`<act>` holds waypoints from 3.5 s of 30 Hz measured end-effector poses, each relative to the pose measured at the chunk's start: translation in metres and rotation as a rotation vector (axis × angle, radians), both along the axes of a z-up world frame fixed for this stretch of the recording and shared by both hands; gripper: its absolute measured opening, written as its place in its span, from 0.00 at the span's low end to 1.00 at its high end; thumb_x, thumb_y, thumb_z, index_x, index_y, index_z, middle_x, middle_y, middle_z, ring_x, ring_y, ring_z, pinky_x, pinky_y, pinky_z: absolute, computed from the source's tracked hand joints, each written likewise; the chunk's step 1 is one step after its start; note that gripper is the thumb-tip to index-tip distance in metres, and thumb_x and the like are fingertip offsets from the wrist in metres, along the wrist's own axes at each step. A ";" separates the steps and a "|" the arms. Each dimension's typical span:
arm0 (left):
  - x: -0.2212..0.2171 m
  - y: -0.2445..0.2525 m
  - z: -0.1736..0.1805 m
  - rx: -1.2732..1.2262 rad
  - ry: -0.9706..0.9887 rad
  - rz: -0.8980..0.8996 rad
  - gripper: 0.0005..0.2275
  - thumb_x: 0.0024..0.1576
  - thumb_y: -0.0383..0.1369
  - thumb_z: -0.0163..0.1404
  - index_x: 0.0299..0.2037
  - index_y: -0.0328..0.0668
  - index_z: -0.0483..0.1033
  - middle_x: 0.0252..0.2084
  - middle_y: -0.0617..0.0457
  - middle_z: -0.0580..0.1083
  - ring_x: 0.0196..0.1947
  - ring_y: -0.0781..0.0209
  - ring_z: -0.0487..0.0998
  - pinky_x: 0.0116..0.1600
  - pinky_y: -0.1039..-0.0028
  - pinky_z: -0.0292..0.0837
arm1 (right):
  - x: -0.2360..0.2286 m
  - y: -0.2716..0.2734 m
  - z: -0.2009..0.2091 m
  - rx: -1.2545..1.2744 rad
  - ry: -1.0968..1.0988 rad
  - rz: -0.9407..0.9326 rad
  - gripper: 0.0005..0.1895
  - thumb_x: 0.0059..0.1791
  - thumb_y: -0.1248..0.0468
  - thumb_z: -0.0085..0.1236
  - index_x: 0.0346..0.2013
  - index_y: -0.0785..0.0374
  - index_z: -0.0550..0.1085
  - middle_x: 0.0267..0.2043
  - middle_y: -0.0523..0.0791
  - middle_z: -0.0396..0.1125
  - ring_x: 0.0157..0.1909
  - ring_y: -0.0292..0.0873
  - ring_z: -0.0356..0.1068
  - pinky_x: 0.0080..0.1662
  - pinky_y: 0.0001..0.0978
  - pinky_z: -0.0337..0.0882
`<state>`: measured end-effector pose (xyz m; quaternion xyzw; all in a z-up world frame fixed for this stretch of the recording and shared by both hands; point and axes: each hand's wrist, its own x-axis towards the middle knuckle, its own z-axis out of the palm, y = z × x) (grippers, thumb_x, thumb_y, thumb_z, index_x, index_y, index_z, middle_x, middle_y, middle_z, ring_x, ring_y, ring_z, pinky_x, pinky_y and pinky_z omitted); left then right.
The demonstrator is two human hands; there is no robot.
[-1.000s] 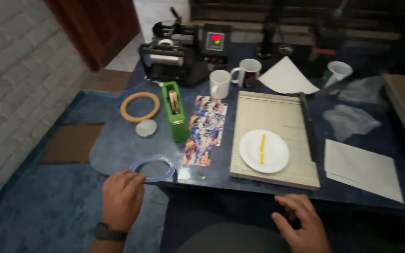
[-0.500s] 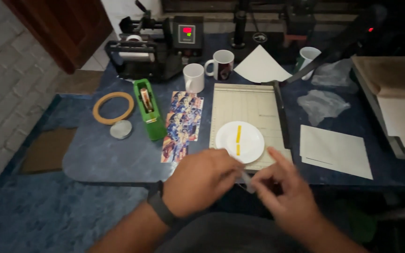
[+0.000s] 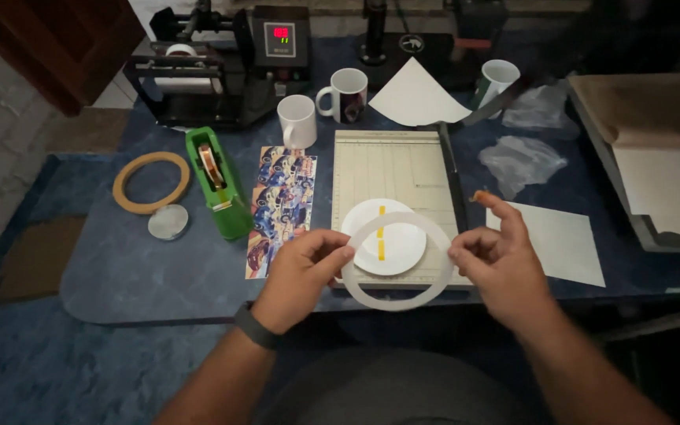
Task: The person applies a printed design to a white mug by wrapping it around the surface and smoothing it down. They also handle a paper plate with yellow tape and use a heat press machine to process a mug.
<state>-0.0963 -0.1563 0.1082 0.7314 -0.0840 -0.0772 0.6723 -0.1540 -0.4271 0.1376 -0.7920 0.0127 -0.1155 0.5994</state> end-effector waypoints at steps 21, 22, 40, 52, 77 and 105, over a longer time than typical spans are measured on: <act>0.021 -0.005 -0.006 0.013 -0.118 0.022 0.11 0.55 0.29 0.60 0.47 0.33 0.82 0.30 0.41 0.80 0.20 0.60 0.79 0.24 0.75 0.76 | 0.017 0.012 0.026 -0.450 -0.051 -0.078 0.39 0.47 0.72 0.62 0.71 0.67 0.57 0.36 0.54 0.76 0.34 0.57 0.75 0.42 0.45 0.75; 0.018 -0.004 0.004 0.013 -0.118 0.022 0.11 0.55 0.29 0.60 0.47 0.33 0.82 0.30 0.41 0.80 0.20 0.60 0.79 0.24 0.75 0.76 | 0.017 0.010 0.028 -0.450 -0.051 -0.078 0.39 0.47 0.72 0.62 0.71 0.67 0.57 0.36 0.54 0.76 0.34 0.57 0.75 0.42 0.45 0.75; -0.009 -0.014 0.041 0.065 -0.265 0.014 0.05 0.59 0.31 0.55 0.37 0.43 0.84 0.36 0.56 0.80 0.38 0.63 0.78 0.46 0.72 0.74 | 0.024 0.031 0.071 -0.339 0.262 0.121 0.57 0.41 0.58 0.63 0.79 0.52 0.42 0.58 0.41 0.75 0.53 0.42 0.74 0.56 0.38 0.71; -0.014 -0.021 -0.031 -0.647 0.200 0.236 0.10 0.63 0.30 0.50 0.47 0.28 0.73 0.34 0.37 0.75 0.31 0.47 0.81 0.27 0.60 0.82 | 0.022 0.000 -0.005 0.057 0.063 0.169 0.56 0.43 0.78 0.63 0.78 0.63 0.42 0.32 0.57 0.73 0.32 0.53 0.78 0.41 0.44 0.79; 0.016 -0.016 -0.030 0.184 -0.104 0.060 0.09 0.58 0.37 0.58 0.42 0.41 0.83 0.29 0.45 0.81 0.28 0.53 0.84 0.33 0.71 0.79 | 0.047 0.009 0.051 -0.651 0.243 0.161 0.51 0.46 0.69 0.58 0.80 0.50 0.46 0.45 0.56 0.76 0.46 0.59 0.77 0.47 0.51 0.77; 0.054 -0.017 -0.033 0.722 -0.083 -0.005 0.17 0.61 0.46 0.52 0.55 0.48 0.75 0.35 0.50 0.80 0.44 0.47 0.82 0.48 0.57 0.78 | 0.119 0.026 -0.020 -1.194 0.399 0.193 0.44 0.53 0.66 0.49 0.81 0.42 0.45 0.56 0.49 0.65 0.53 0.48 0.73 0.51 0.41 0.78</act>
